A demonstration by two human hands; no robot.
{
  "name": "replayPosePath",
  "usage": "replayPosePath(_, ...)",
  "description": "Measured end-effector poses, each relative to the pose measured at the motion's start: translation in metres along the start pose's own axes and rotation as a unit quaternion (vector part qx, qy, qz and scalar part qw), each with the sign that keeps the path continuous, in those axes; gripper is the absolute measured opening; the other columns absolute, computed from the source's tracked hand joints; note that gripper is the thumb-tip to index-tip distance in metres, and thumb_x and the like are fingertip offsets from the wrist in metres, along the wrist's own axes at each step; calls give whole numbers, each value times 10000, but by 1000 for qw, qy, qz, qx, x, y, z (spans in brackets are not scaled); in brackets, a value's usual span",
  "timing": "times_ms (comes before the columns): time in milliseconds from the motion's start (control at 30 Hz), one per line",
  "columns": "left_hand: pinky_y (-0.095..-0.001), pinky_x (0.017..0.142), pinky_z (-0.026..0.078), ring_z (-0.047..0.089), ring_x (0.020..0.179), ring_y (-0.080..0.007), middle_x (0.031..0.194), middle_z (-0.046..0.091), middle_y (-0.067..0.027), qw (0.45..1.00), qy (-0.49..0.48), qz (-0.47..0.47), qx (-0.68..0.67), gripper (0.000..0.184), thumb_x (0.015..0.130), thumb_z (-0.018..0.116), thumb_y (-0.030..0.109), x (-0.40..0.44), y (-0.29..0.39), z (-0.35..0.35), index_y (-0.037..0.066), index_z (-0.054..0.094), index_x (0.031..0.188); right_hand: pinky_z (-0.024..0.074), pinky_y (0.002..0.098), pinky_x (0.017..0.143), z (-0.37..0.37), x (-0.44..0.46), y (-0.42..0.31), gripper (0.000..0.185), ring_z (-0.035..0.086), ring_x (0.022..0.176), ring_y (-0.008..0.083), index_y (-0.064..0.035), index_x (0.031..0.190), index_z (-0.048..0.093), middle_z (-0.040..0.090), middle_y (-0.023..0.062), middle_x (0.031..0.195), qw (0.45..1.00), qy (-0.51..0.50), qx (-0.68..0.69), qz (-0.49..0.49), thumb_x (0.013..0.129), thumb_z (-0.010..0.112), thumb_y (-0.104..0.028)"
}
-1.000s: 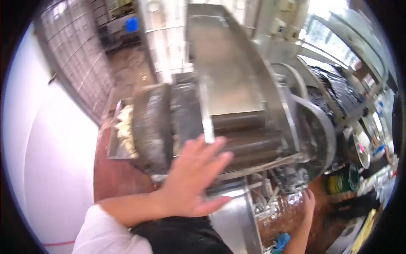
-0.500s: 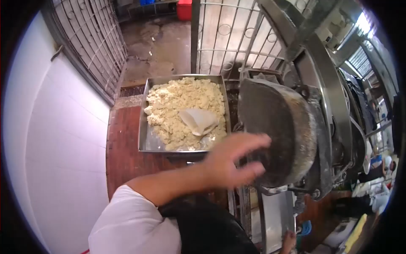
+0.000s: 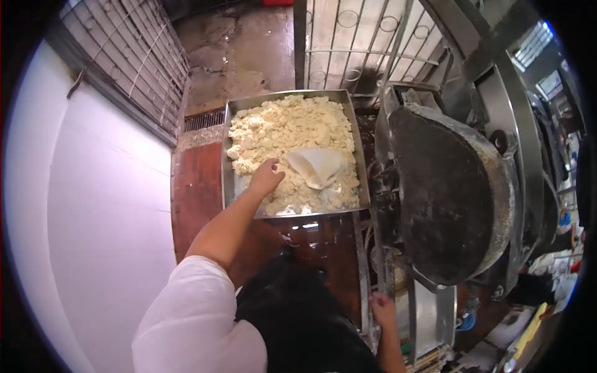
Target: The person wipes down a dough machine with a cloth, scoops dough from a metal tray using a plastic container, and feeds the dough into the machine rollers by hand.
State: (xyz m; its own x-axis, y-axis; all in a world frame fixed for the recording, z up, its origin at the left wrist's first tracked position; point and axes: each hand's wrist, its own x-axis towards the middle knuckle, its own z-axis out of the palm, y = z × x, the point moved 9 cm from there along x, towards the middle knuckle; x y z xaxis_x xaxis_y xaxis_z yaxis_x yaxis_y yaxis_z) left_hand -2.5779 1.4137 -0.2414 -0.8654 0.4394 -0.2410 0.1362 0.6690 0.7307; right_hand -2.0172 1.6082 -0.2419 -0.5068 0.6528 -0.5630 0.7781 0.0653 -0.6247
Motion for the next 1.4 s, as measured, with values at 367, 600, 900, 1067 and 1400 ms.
replayPosePath(367, -407, 940, 436, 545, 1100, -334, 1190, 574, -172, 978, -27, 158, 130, 461, 815, 591, 194, 94, 23, 63, 79, 523, 1256, 509, 356, 806, 140, 124, -169, 409, 669, 872, 258, -58, 1138, 618, 682, 142, 992, 986, -150, -44, -48, 823, 666, -315)
replayPosePath(600, -445, 825, 473, 612, 942, -374, 969, 659, -181, 967, -208, 46, 141, 285, 863, 528, 198, 147, -3, 79, 77, 608, 1108, 434, 389, 937, 135, 204, -281, 631, 545, 1110, 329, -34, 1245, 524, 555, 197, 1222, 956, 64, -189, -214, 718, 750, -296)
replayPosePath(900, -378, 719, 503, 638, 770, -215, 788, 663, -148, 867, -480, -113, -71, 367, 822, 645, 300, 76, -81, 139, -17, 627, 1008, 499, 405, 665, 146, 200, -336, 375, 639, 753, 317, -51, 773, 642, 637, 141, 757, 930, -64, -256, -256, 639, 782, -372)
replayPosePath(1067, -366, 741, 503, 633, 799, -219, 835, 656, -140, 881, -460, -81, -77, 358, 814, 659, 317, 61, -102, 181, 8, 635, 994, 496, 409, 671, 146, 224, -305, 431, 634, 756, 349, -41, 801, 656, 648, 172, 761, 975, -156, -145, -60, 697, 735, -452)
replayPosePath(1400, -407, 854, 484, 583, 1022, -344, 1145, 569, -189, 940, -316, 79, 99, 525, 762, 691, 266, 106, -100, 146, 72, 538, 1226, 499, 427, 739, 184, 321, -309, 548, 646, 850, 327, -49, 861, 693, 672, 170, 853, 838, -178, -508, -90, 742, 626, -580)
